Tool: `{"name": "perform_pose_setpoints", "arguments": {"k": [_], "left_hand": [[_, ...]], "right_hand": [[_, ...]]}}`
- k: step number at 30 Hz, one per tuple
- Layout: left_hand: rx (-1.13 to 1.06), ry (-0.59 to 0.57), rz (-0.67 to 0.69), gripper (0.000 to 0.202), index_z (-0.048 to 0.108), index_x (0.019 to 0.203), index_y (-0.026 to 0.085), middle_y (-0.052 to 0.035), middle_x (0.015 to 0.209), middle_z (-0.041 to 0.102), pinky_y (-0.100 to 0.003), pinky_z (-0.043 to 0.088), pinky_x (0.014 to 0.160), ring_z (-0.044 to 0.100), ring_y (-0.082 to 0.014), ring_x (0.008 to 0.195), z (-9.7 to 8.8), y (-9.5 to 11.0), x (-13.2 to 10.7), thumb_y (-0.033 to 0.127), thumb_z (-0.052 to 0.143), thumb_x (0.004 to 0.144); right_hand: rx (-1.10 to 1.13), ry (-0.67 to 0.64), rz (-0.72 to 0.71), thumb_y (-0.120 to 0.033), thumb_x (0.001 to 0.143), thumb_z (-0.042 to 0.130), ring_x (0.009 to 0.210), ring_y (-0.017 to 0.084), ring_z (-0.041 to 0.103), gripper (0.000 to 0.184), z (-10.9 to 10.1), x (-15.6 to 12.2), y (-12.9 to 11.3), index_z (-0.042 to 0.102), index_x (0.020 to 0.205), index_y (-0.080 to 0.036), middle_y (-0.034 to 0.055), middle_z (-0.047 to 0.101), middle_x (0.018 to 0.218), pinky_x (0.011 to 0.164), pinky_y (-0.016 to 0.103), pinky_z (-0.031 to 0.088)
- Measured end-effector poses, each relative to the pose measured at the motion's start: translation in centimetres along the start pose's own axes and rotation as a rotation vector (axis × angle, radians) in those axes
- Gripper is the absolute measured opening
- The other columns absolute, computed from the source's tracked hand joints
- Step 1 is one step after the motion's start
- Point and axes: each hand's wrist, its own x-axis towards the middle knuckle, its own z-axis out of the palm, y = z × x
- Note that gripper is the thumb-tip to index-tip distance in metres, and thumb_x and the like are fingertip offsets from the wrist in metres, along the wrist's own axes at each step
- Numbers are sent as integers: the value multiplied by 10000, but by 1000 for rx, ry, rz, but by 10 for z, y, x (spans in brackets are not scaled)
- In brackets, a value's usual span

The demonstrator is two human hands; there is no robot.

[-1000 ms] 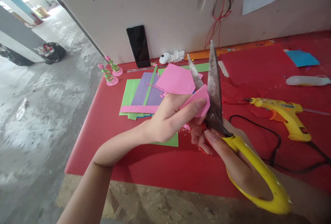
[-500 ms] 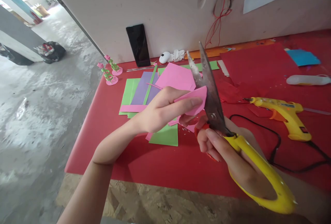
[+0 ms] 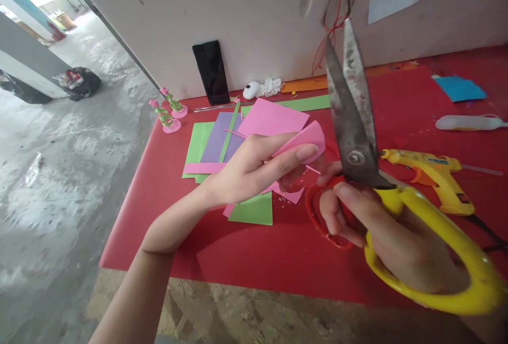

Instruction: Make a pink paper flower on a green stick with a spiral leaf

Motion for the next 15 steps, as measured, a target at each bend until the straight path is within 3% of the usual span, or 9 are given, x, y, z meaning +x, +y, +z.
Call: {"name": "perform_pose_setpoints", "arguments": {"k": [2,4,7,9,11,13,15], "left_hand": [[285,77,201,257,677,943,181,29,575,545,-202,410,485,505,-75,488,3,-6,0,271,436,952],[573,154,278,311,660,1089,224,0,726,598,-207,360,453,519,-86,552,6,-12,-2,176,397,930],[704,165,369,396,617,1157,251,-15,849,613,-199,369,459,535,-89,609,11,-18,-4,89,378,886],[689,151,428,405,578,1188,228,-19,857,607,-193,387,466,537,-93,635,14,-19,-4,63,404,862],[550,124,394,420,511,1247,198,-22,858,598,-185,436,504,552,-104,689,17,-15,-4,78,468,846],[322,81,242,425,467,1256,178,-35,910,605,-189,495,568,581,-115,767,19,-10,-3,132,541,840],[117,-12,51,327,497,1145,169,-48,947,631,-193,521,590,602,-110,760,19,-4,-2,204,599,837]], "right_hand": [[85,-45,32,-564,894,452,336,63,342,478,-3,2,0,499,572,-214,-53,375,409,328,207,314],[113,-91,60,-597,886,442,339,64,350,564,-5,3,0,469,478,-208,-38,340,391,314,202,293],[72,-24,55,-618,836,520,338,60,355,560,-3,5,-3,460,458,-208,-34,355,385,306,205,275],[4,31,20,-588,823,561,337,55,358,556,-1,5,-6,418,445,-206,-38,358,373,316,202,283],[-30,79,-18,-532,826,583,340,52,360,474,1,5,-8,431,510,-213,-52,382,389,321,195,288],[-24,130,-42,-462,838,586,337,53,353,343,1,4,-9,461,622,-227,-75,391,409,319,189,295],[-11,169,-42,-406,851,568,331,60,354,241,0,3,-8,469,708,-239,-89,389,416,319,194,313]]}}
